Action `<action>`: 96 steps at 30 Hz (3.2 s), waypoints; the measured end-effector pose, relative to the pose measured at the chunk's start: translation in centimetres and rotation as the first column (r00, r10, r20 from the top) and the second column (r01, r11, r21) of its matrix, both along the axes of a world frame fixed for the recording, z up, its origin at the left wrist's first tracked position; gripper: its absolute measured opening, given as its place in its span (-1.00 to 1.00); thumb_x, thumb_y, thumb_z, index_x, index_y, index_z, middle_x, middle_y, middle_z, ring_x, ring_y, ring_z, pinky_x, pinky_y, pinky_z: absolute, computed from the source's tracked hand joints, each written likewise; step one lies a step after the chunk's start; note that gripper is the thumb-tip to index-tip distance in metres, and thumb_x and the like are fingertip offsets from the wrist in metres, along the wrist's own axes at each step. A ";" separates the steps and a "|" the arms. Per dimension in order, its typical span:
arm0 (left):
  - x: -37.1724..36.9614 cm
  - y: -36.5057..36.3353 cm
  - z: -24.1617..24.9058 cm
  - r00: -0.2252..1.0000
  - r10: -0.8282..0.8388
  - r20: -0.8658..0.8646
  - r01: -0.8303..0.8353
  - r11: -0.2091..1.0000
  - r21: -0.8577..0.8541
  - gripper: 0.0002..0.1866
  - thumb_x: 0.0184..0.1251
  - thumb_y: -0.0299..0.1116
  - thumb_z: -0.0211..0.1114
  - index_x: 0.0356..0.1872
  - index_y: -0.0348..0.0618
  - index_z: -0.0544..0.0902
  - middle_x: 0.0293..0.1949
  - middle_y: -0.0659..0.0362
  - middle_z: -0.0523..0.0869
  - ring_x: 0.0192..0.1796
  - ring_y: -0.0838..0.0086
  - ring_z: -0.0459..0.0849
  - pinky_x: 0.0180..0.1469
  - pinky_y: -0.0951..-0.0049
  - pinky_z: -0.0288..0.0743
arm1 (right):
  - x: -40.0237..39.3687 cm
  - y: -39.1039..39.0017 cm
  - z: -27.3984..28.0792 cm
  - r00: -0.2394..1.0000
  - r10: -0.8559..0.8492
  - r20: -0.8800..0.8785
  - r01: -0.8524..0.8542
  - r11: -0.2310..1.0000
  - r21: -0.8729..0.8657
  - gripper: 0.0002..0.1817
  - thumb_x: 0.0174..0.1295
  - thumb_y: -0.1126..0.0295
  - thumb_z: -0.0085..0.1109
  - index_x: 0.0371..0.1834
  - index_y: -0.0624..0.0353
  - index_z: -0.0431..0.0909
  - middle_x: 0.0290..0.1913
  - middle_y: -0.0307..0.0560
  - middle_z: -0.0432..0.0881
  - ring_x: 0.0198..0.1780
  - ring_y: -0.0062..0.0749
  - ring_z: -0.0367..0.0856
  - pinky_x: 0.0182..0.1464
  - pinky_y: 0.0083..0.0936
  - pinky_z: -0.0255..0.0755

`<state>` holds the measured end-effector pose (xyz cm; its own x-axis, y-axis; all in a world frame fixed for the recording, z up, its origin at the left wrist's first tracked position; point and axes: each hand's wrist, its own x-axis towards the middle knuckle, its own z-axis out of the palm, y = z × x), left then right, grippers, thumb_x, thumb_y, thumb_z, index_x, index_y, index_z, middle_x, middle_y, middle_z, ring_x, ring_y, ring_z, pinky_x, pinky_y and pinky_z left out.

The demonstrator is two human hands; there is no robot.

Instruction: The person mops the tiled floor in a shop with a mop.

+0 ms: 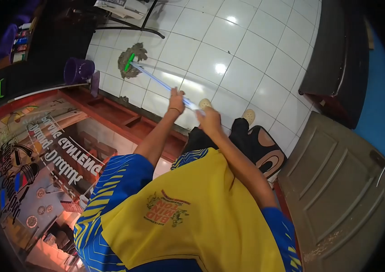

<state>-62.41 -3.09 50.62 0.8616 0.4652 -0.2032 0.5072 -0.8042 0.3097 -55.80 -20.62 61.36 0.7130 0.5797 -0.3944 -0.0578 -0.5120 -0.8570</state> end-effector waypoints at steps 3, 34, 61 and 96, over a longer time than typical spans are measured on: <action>-0.3 2.6 3.0 0.990 0.102 0.100 -0.095 0.992 -0.078 -0.74 -0.03 -0.48 0.24 -0.25 -0.26 0.47 0.12 -0.39 0.22 0.18 -0.25 0.19 0.18 0.11 0.21 | 0.4 4.4 0.7 0.988 0.150 -0.041 -0.145 0.984 0.101 -0.76 0.11 0.34 0.16 -0.52 0.34 0.45 -0.68 -0.06 0.54 -0.66 -0.50 0.56 -0.62 -0.60 0.42; 10.3 -13.3 4.6 0.917 -0.377 0.132 0.384 0.923 -0.030 -0.84 -0.11 -0.39 0.15 -0.45 -0.21 0.52 -0.34 0.01 0.53 -0.18 0.09 0.46 -0.09 0.18 0.31 | 5.7 -12.5 1.2 0.732 -0.461 0.501 0.574 0.814 -0.090 -0.89 0.09 0.52 -0.12 -0.53 0.28 0.38 -0.55 0.12 0.43 -0.44 0.03 0.45 -0.41 -0.22 0.29; 10.1 -32.1 8.6 0.356 -0.784 0.509 0.804 -0.020 -0.594 -0.74 0.09 -0.35 0.21 -0.17 -0.12 0.49 -0.28 0.04 0.54 -0.14 0.15 0.52 -0.13 0.24 0.40 | -1.4 -33.0 36.1 0.601 -0.540 0.590 0.799 0.376 -0.470 -0.72 0.07 0.28 0.18 -0.56 0.32 0.49 -0.74 -0.12 0.33 -0.62 -0.50 0.34 -0.57 -0.49 0.20; 13.0 -35.6 6.4 0.445 -0.895 0.006 0.807 0.398 -0.437 -0.47 0.13 -0.26 0.19 0.05 -0.36 0.27 0.15 -0.24 0.23 0.25 -0.07 0.18 0.28 0.21 0.09 | 2.2 -43.9 22.7 0.959 -0.270 -0.089 0.212 0.888 -0.409 -0.59 0.08 0.35 0.14 0.05 0.08 0.45 -0.40 0.19 0.55 -0.34 -0.05 0.57 -0.33 -0.36 0.39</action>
